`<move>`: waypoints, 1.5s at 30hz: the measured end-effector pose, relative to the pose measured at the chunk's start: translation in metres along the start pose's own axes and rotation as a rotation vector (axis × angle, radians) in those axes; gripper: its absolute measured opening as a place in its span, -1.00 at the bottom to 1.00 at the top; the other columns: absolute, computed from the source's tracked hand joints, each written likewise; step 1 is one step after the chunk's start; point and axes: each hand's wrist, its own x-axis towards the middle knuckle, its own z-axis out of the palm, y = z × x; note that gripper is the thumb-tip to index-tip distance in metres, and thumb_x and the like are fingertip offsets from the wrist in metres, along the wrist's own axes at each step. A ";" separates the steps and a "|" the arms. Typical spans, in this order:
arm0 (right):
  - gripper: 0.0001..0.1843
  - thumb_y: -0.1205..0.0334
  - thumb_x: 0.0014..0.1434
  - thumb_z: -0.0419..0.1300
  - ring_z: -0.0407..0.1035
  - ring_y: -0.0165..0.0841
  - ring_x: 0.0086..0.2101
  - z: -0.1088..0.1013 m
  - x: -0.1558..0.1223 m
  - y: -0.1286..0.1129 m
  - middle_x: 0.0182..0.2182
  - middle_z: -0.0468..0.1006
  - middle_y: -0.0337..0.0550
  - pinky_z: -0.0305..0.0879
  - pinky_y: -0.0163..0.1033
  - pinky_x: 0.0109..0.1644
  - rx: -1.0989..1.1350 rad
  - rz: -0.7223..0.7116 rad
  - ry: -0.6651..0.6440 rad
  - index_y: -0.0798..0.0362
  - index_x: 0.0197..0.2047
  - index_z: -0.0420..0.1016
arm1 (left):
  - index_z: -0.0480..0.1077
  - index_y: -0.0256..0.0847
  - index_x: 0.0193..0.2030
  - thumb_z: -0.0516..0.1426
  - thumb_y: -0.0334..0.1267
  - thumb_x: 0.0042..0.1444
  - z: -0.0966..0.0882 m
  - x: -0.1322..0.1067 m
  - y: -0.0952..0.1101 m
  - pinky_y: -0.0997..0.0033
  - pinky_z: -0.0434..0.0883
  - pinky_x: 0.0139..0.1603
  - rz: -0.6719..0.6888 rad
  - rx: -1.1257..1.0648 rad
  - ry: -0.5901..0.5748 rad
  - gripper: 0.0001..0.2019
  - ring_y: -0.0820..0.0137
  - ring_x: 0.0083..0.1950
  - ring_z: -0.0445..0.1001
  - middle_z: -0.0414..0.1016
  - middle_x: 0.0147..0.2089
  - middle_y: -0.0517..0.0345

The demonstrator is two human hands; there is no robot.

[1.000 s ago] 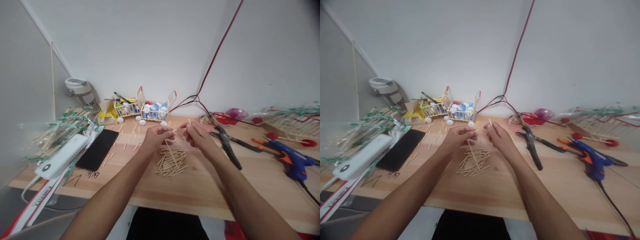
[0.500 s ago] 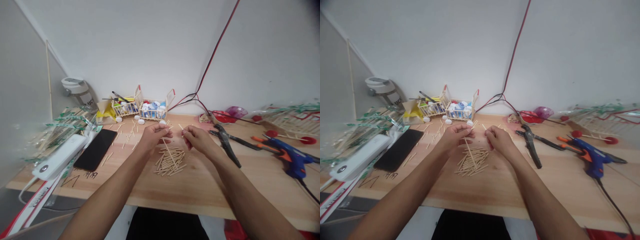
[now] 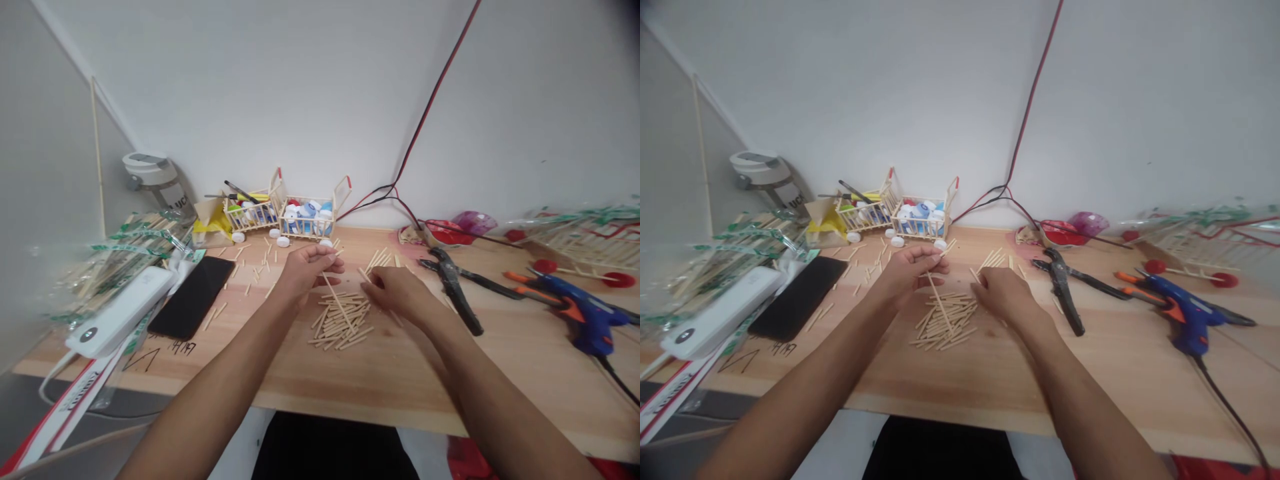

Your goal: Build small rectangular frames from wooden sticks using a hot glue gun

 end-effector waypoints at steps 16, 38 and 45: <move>-0.80 0.17 0.17 0.10 0.31 -0.36 -0.45 -0.004 -0.001 0.004 -0.47 0.52 -0.12 -0.01 -0.29 -0.42 0.067 -0.038 -0.039 0.05 -0.45 0.38 | 0.40 -0.32 -0.29 0.23 -0.41 0.03 -0.003 0.003 -0.003 0.44 0.50 -0.41 0.013 0.004 -0.016 -0.90 0.41 -0.35 0.54 0.54 -0.38 0.07; -0.78 0.06 0.16 0.08 0.40 -0.16 -0.34 -0.044 -0.101 0.139 -0.34 0.56 0.04 0.15 -0.15 -0.28 0.148 0.518 0.434 0.00 -0.31 0.44 | 0.43 -0.35 -0.32 0.30 -0.39 -0.05 -0.002 0.005 -0.005 0.47 0.51 -0.42 0.013 0.045 -0.033 -0.83 0.43 -0.39 0.54 0.54 -0.42 0.05; -0.68 -0.03 0.09 0.14 0.44 -0.12 -0.33 -0.039 -0.127 0.225 -0.38 0.51 0.30 0.06 -0.06 -0.34 0.096 0.963 0.274 0.02 -0.32 0.60 | 0.43 -0.36 -0.34 0.32 -0.37 -0.07 -0.001 0.003 -0.005 0.43 0.51 -0.43 -0.014 0.062 -0.044 -0.82 0.38 -0.39 0.55 0.55 -0.40 0.02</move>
